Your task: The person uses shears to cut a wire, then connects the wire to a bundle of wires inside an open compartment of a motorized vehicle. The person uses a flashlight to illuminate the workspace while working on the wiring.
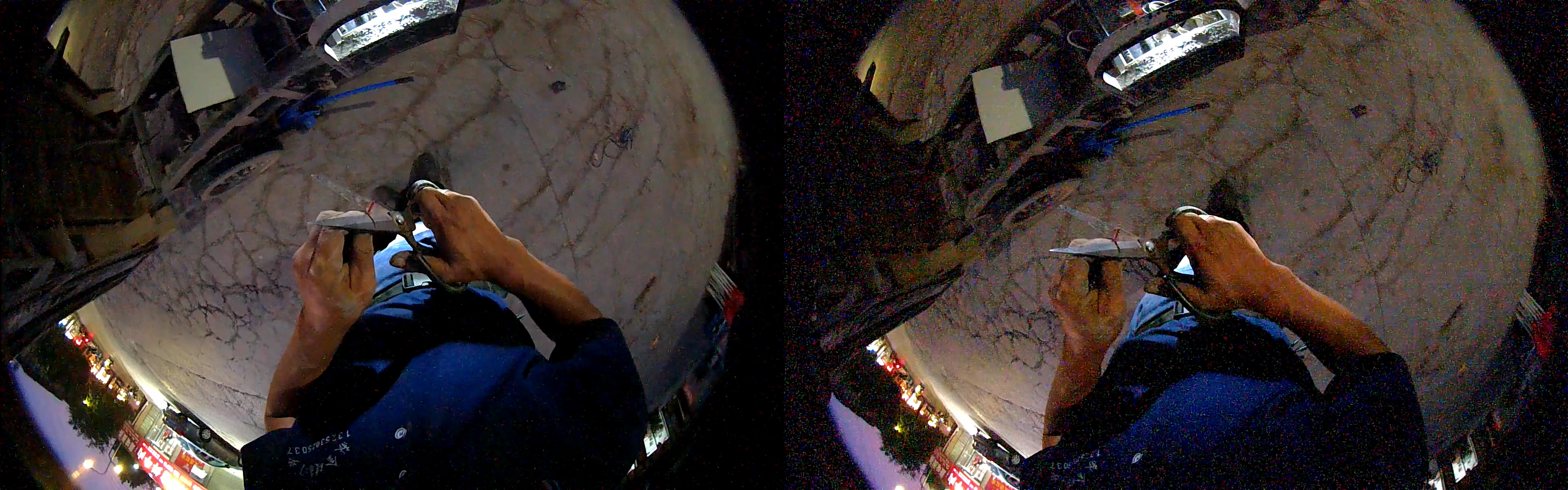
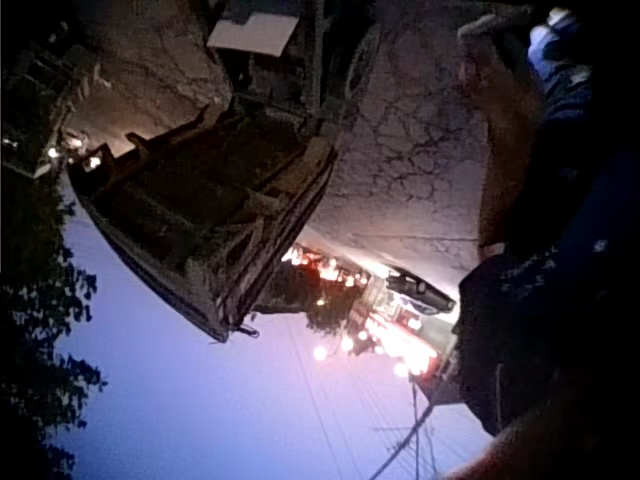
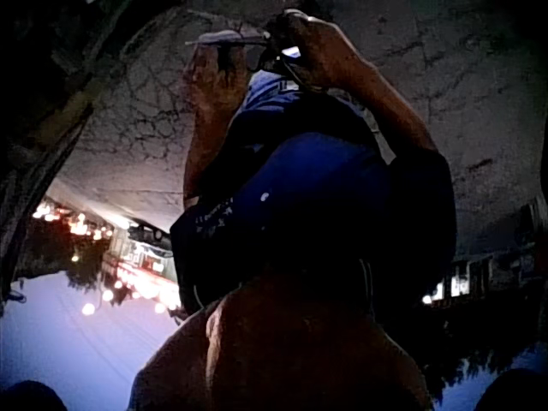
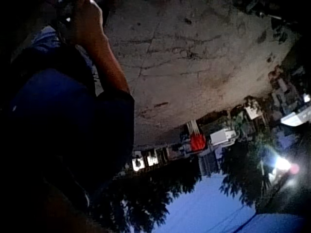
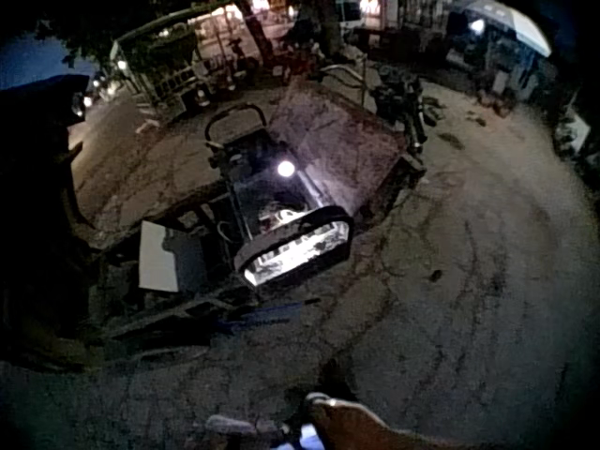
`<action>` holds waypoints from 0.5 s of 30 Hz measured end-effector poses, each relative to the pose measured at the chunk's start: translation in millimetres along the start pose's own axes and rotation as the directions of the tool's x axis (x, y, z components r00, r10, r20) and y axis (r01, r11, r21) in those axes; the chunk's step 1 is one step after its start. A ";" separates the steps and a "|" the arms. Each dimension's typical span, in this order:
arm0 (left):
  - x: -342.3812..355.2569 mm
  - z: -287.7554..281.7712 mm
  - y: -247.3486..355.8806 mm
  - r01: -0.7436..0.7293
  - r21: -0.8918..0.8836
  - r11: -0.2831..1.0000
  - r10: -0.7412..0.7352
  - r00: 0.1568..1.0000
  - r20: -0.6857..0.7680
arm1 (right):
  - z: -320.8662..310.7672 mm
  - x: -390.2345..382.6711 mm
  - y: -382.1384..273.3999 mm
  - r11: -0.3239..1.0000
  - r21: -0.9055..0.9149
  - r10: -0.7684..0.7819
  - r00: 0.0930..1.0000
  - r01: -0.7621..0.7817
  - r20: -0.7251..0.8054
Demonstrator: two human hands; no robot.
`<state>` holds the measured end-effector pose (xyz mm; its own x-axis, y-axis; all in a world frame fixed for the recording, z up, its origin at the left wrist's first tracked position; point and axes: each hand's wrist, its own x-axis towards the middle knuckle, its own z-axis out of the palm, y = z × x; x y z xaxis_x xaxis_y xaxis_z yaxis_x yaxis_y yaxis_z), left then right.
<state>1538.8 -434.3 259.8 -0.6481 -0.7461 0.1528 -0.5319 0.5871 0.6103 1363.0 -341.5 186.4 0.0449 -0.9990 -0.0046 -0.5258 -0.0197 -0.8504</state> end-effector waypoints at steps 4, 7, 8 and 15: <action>1.7 3.5 2.7 -0.001 0.000 1.000 0.001 1.000 -0.005 | -2.2 -2.2 7.0 0.999 -0.035 0.023 0.999 -0.021 0.040; 2.0 3.7 5.8 0.039 0.019 0.999 -0.039 0.999 0.014 | -4.0 -3.2 7.8 0.998 -0.052 0.044 0.997 -0.041 0.057; 1.4 5.5 4.9 0.045 0.011 0.999 -0.045 0.999 0.011 | -4.4 -3.5 7.9 0.997 -0.056 0.051 0.997 -0.048 0.057; -4.0 13.0 5.5 0.197 -0.163 0.967 -0.199 0.980 0.001 | -8.6 1.3 6.7 0.996 -0.085 0.024 0.998 -0.020 0.051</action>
<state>1531.3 -423.9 252.4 -0.5296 -0.8478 0.0271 -0.5531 0.3694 0.7468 1352.2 -343.2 185.3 0.0752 -0.9958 -0.0517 -0.5971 -0.0035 -0.8022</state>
